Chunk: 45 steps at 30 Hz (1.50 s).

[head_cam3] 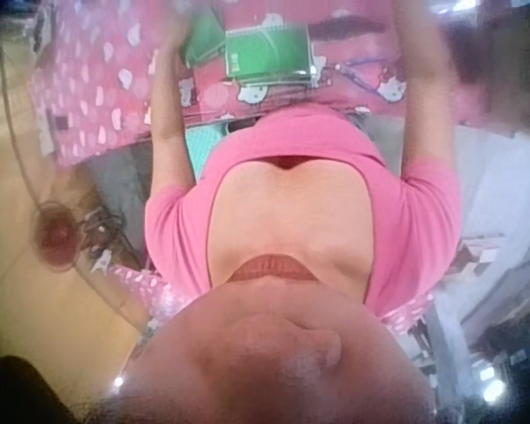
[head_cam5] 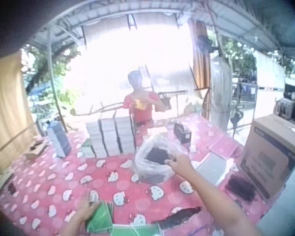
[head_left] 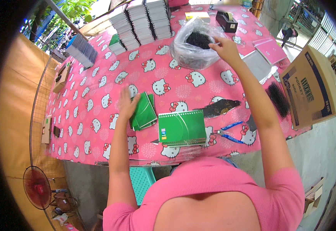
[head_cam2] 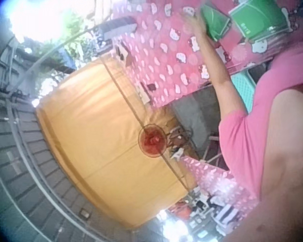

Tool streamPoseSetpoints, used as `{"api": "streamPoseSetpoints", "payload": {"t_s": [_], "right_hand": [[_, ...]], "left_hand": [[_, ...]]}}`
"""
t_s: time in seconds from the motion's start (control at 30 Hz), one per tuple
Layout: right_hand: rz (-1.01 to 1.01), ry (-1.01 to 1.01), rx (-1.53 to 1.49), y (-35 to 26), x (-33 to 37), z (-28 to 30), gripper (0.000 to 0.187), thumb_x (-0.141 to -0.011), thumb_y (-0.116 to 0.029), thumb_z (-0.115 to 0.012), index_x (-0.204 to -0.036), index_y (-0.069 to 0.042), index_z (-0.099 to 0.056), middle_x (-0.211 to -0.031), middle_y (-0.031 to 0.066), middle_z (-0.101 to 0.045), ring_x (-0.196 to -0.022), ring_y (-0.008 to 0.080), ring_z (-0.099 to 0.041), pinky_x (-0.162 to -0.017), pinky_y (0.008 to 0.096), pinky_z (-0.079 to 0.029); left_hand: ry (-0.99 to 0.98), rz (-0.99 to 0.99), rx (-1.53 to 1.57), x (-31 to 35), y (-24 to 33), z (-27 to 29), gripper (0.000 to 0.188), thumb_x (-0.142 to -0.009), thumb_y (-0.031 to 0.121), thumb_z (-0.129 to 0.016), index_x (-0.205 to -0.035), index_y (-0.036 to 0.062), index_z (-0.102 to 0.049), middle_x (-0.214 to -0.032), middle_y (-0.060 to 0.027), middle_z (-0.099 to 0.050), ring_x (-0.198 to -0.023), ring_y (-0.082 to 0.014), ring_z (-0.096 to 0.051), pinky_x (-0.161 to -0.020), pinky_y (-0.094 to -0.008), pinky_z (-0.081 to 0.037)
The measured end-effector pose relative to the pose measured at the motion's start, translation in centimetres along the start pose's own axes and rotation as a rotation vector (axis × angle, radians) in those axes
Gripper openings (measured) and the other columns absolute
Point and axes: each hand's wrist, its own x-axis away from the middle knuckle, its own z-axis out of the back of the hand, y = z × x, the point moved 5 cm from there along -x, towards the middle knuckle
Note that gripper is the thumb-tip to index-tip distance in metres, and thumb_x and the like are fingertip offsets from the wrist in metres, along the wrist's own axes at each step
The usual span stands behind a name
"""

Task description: The person inserts spiral wire bindings into green notebooks using pliers to secure the ends. The person repeatedly picks up notebooks, aligns the binding, and crimps the wire with pliers, stacking finished units on the table.

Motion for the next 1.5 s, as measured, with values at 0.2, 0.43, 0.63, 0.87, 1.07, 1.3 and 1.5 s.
{"api": "streamPoseSetpoints", "payload": {"t_s": [0.2, 0.43, 0.63, 0.87, 1.07, 1.3, 1.5], "right_hand": [[-0.1, -0.59, -0.362, -7.4, 0.4, -9.7, 0.038, -0.085, -0.041, -0.064, -0.097, -0.005, -0.07, -0.085, 0.0138, -0.07, -0.079, 0.0237, -0.066, -0.076, 0.0392, -0.051], [-0.687, -1.54, -0.83, -10.8, 11.7, -23.4, 0.051, -0.089, -0.029, -0.068, -0.119, 0.01, -0.053, -0.112, 0.0148, -0.061, -0.097, 0.0239, -0.063, -0.088, 0.0353, -0.053], [-0.885, -1.43, -0.983, -11.5, 12.6, -24.4, 0.054, -0.083, -0.016, -0.074, -0.123, 0.01, -0.049, -0.125, 0.0171, -0.057, -0.108, 0.0262, -0.06, -0.095, 0.0387, -0.05], [-0.696, -1.124, -1.127, -11.5, 11.6, -20.8, 0.071, -0.073, -0.007, -0.08, -0.132, -0.003, -0.041, -0.122, 0.0125, -0.057, -0.111, 0.0264, -0.058, -0.095, 0.0402, -0.049], [-0.184, -0.734, -0.95, -9.2, 10.4, -17.9, 0.084, -0.068, -0.006, -0.083, -0.135, -0.004, -0.032, -0.123, 0.0123, -0.052, -0.113, 0.0244, -0.054, -0.095, 0.038, -0.048], [-0.235, -0.727, -1.014, -9.2, 11.6, -19.2, 0.078, -0.068, -0.003, -0.081, -0.132, -0.003, -0.036, -0.118, 0.0085, -0.059, -0.099, 0.0177, -0.061, -0.089, 0.0341, -0.051], [-0.301, -0.922, -0.914, -6.5, 14.4, -20.2, 0.064, -0.071, 0.001, -0.077, -0.126, -0.004, -0.044, -0.115, 0.0099, -0.06, -0.095, 0.0153, -0.061, -0.073, 0.029, -0.054]], "left_hand": [[-0.106, 0.676, 0.877, 4.5, -5.2, -0.3, 0.085, -0.077, 0.048, -0.075, -0.128, -0.0123, -0.043, -0.119, -0.0271, -0.056, -0.109, -0.0319, -0.059, -0.086, -0.0468, -0.05], [-0.186, 0.77, 1.154, 6.2, 1.1, 0.6, 0.05, -0.076, 0.02, -0.081, -0.11, -0.0089, -0.058, -0.1, -0.0181, -0.067, -0.084, -0.0261, -0.069, -0.07, -0.0394, -0.06], [-0.208, 0.728, 1.331, 5.2, 2.9, -1.6, 0.042, -0.075, 0.009, -0.08, -0.11, -0.0057, -0.061, -0.101, -0.0162, -0.068, -0.085, -0.0257, -0.069, -0.071, -0.0388, -0.059], [0.004, 0.484, 1.527, 4.4, 6.5, -3.2, 0.07, -0.071, 0.008, -0.084, -0.127, 0.0015, -0.042, -0.114, -0.011, -0.058, -0.104, -0.0214, -0.059, -0.087, -0.0382, -0.051], [0.232, -0.266, 1.309, 2.9, 9.1, -1.5, 0.08, -0.066, 0.013, -0.088, -0.128, 0.0056, -0.036, -0.116, -0.008, -0.053, -0.113, -0.0175, -0.052, -0.098, -0.0332, -0.041], [0.348, 0.003, 1.454, 1.8, 11.6, -5.2, 0.09, -0.055, 0.018, -0.094, -0.126, 0.0032, -0.04, -0.114, -0.0091, -0.056, -0.111, -0.018, -0.053, -0.096, -0.0347, -0.044], [0.272, -0.07, 1.31, 2.1, 10.1, -6.6, 0.094, -0.052, 0.021, -0.094, -0.127, 0.0032, -0.041, -0.115, -0.0094, -0.056, -0.111, -0.0191, -0.053, -0.096, -0.0351, -0.044]]}}
